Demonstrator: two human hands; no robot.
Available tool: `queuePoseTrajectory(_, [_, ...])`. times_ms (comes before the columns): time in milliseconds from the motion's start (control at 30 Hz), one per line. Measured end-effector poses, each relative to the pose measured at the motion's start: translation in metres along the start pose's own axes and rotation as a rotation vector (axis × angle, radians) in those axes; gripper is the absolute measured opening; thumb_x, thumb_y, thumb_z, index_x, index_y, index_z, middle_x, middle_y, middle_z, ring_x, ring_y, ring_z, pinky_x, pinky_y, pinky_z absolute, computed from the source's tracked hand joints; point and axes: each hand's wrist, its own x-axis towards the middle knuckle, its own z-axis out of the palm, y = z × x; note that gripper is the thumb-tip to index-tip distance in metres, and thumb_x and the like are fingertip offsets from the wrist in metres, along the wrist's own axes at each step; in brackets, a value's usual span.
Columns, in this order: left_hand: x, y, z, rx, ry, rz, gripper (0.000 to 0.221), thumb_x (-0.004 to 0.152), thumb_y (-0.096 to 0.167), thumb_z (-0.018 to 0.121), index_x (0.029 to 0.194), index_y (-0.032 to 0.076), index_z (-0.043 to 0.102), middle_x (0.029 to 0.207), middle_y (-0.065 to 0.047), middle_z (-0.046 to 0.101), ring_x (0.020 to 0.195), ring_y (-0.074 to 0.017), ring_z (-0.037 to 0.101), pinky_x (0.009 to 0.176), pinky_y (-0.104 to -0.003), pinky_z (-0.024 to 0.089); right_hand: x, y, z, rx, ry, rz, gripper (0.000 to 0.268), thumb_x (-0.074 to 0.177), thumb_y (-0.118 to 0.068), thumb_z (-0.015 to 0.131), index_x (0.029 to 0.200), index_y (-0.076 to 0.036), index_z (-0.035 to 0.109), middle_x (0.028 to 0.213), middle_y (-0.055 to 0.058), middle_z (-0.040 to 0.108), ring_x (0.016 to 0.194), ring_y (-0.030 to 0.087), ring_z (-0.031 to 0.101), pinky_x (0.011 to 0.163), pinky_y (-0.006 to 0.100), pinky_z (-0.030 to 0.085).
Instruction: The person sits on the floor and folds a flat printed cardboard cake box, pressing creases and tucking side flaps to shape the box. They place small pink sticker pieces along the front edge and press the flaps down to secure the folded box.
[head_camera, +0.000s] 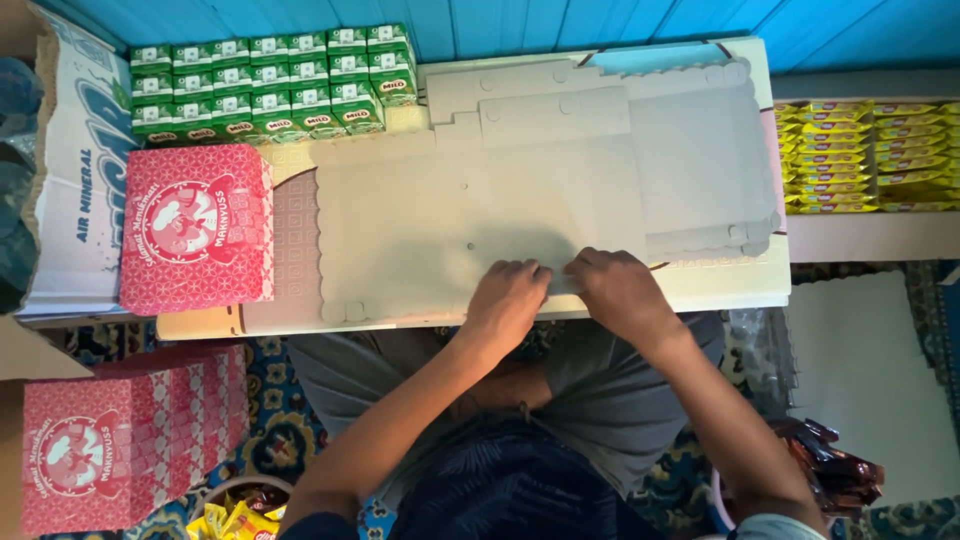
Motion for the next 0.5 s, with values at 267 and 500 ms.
queuePoseTrajectory(267, [0.024, -0.009, 0.010, 0.000, -0.043, -0.073, 0.019, 0.087, -0.004, 0.067, 0.105, 0.000, 0.072, 0.097, -0.020, 0.071, 0.086, -0.0369, 0.074, 0.079, -0.049, 0.059, 0.021, 0.004, 0.015, -0.009, -0.086, 0.077, 0.012, 0.089, -0.026, 0.071, 0.097, -0.016, 0.072, 0.080, 0.002, 0.070, 0.078, 0.031, 0.075, 0.070, 0.042, 0.060])
queuePoseTrajectory(500, [0.028, -0.008, -0.005, -0.080, -0.042, -0.079, 0.008, 0.081, -0.009, 0.066, 0.085, -0.005, 0.071, 0.081, -0.024, 0.069, 0.070, -0.0396, 0.070, 0.066, -0.046, 0.059, 0.028, 0.000, 0.001, 0.016, -0.209, 0.107, 0.011, 0.089, -0.024, 0.073, 0.098, -0.017, 0.076, 0.085, 0.002, 0.073, 0.082, 0.030, 0.076, 0.071, 0.042, 0.062])
